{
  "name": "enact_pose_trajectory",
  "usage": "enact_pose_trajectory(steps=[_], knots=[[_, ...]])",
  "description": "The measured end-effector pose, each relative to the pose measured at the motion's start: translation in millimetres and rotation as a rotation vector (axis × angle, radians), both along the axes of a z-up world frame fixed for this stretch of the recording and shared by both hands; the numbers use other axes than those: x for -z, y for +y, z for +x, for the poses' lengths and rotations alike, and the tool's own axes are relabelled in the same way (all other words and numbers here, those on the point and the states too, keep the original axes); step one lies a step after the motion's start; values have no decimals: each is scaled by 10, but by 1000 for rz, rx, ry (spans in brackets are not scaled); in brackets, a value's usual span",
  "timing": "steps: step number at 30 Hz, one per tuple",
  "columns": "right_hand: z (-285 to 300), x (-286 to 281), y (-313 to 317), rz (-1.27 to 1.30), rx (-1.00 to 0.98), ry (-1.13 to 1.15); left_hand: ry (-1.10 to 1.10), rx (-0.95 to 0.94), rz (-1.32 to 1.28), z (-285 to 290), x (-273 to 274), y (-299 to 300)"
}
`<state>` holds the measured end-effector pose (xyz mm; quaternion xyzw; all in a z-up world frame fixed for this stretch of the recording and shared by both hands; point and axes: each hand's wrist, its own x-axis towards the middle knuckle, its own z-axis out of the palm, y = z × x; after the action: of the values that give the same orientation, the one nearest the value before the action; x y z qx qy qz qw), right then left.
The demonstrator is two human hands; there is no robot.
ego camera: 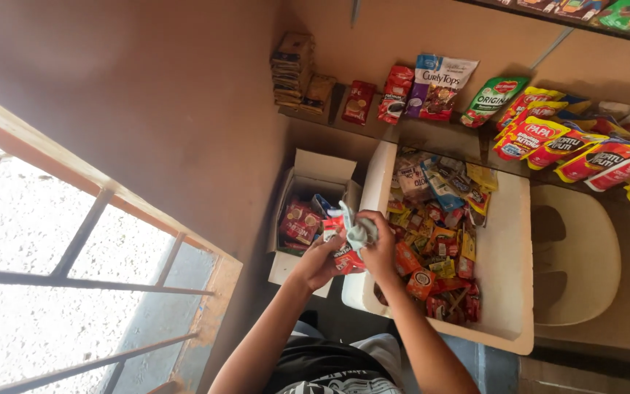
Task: Clean individual packets of food and condiments from a bin and place them on shelves.
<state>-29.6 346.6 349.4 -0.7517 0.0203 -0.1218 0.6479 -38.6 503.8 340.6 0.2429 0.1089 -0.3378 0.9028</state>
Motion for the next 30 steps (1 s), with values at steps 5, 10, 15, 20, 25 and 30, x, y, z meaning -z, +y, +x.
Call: enact_pose_trajectory(steps=[5,10,15,20,25,30], knots=[[153,-339,-356,-255,64,-37,-251,-159,261,88,178,21],[-72,-240,-172,616,-106,262,23,-326,181,78,703,-139],[-402,18,333,-564,196,-297,-68,-364,18,-24,535,-542],[-36,146,-27,-212,231,-21,13,-319,144,-17,232,-405],[148,532,-576,692,-10,344,-63,-351,-61,60,-83,-328],[-199,-230,-30,468,-149,435,-26,-385,-34,142,146,-346]])
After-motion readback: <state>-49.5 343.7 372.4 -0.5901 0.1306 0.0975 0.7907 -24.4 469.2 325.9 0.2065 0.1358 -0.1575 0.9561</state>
